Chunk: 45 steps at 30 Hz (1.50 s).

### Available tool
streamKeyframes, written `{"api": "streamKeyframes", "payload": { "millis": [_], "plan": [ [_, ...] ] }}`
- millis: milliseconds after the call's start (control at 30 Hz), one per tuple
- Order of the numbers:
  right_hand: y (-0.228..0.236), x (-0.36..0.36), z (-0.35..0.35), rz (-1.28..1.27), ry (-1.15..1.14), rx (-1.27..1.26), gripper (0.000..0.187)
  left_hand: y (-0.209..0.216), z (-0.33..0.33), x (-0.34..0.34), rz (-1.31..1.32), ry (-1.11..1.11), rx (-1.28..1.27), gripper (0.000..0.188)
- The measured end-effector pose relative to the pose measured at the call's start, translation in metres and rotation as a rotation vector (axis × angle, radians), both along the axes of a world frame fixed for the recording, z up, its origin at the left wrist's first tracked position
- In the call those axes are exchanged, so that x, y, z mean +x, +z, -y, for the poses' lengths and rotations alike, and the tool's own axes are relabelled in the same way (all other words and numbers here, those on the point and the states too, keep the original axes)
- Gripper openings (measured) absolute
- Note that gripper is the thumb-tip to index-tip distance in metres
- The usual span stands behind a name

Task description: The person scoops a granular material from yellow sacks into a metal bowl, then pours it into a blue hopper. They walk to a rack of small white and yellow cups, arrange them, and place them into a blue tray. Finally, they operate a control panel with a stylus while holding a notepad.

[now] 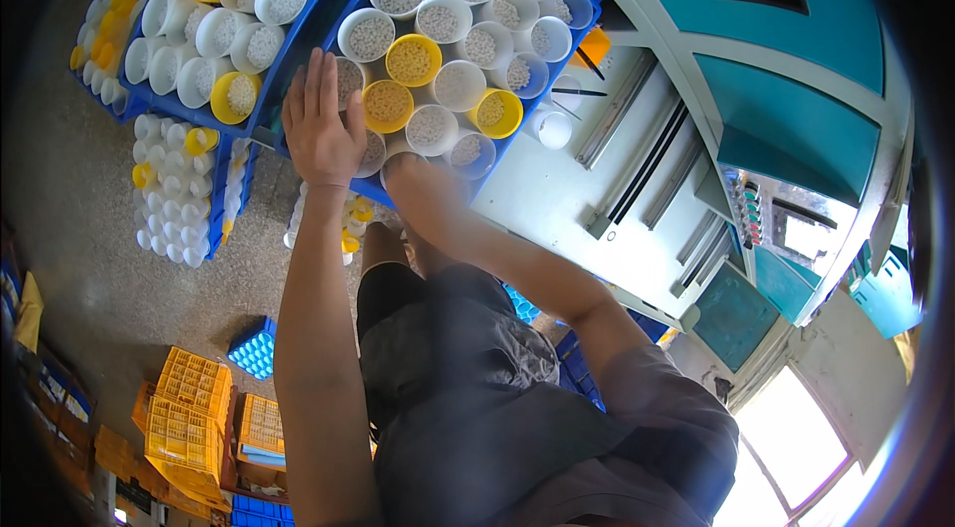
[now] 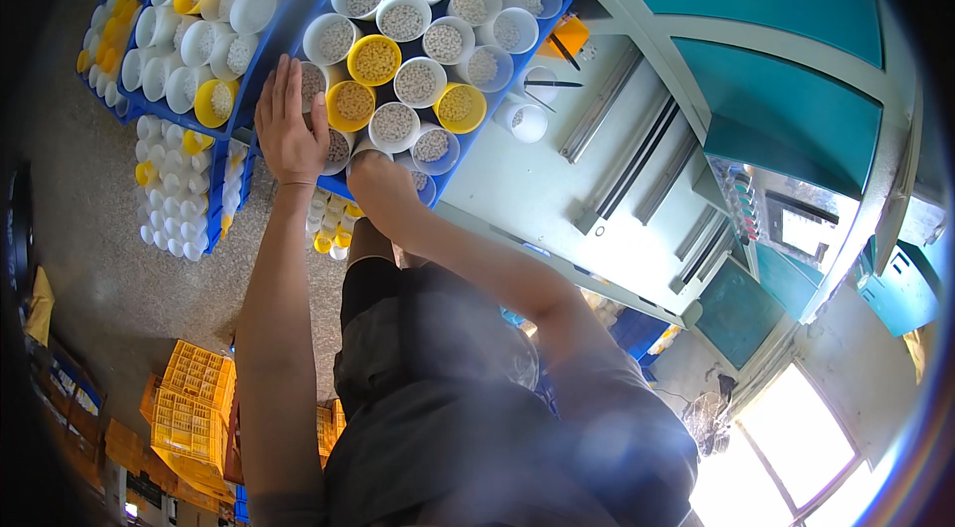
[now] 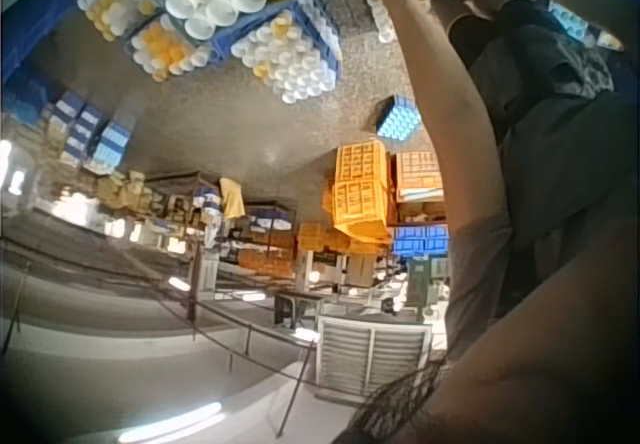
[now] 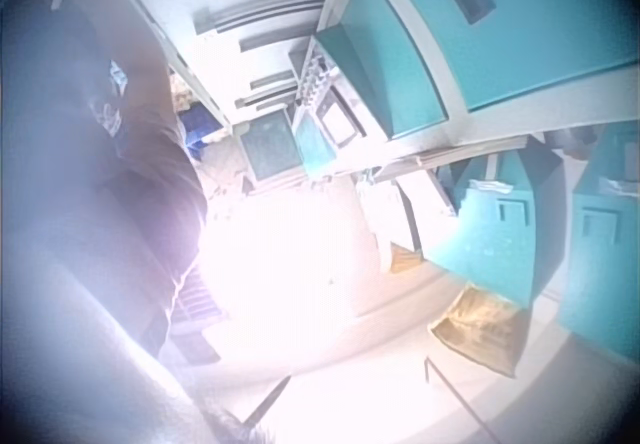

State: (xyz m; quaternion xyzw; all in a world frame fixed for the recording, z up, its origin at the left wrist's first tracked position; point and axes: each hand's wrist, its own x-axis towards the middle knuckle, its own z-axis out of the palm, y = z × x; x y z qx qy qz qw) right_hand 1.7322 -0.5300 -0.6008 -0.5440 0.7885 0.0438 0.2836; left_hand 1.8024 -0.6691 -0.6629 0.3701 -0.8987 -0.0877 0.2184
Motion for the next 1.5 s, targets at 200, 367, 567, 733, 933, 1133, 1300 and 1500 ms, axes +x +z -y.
{"api": "streamKeyframes", "payload": {
  "millis": [200, 367, 567, 733, 933, 1133, 1300, 1500],
  "plan": [
    [-0.024, -0.006, -0.002, 0.038, 0.068, -0.071, 0.014, 0.002, 0.000, 0.000, -0.023, -0.005, 0.002, 0.049],
    [-0.030, -0.006, -0.015, 0.022, 0.031, -0.309, 0.014, 0.003, -0.001, -0.001, -0.029, 0.006, 0.009, 0.049],
    [-0.026, -0.018, -0.025, 0.232, -0.065, -0.412, 0.022, 0.004, -0.001, 0.000, -0.027, -0.008, 0.013, 0.049],
    [-0.010, -0.034, -0.028, 0.606, -0.353, -0.467, 0.019, 0.003, 0.000, 0.000, -0.027, -0.001, 0.005, 0.049],
    [0.022, -0.079, -0.073, 0.900, -0.867, -0.483, 0.020, -0.001, -0.001, 0.000, -0.028, 0.006, -0.001, 0.049],
    [0.017, -0.140, -0.132, 0.374, -1.076, -0.515, 0.020, -0.001, 0.000, 0.000, -0.028, -0.006, 0.004, 0.050],
    [-0.009, -0.162, -0.149, 0.157, -1.080, -0.475, 0.024, -0.003, 0.001, 0.001, -0.022, -0.013, -0.003, 0.050],
    [0.001, -0.148, -0.143, 0.106, -0.981, -0.536, 0.025, -0.002, 0.002, 0.001, 0.008, -0.028, -0.019, 0.049]
  ]
}}
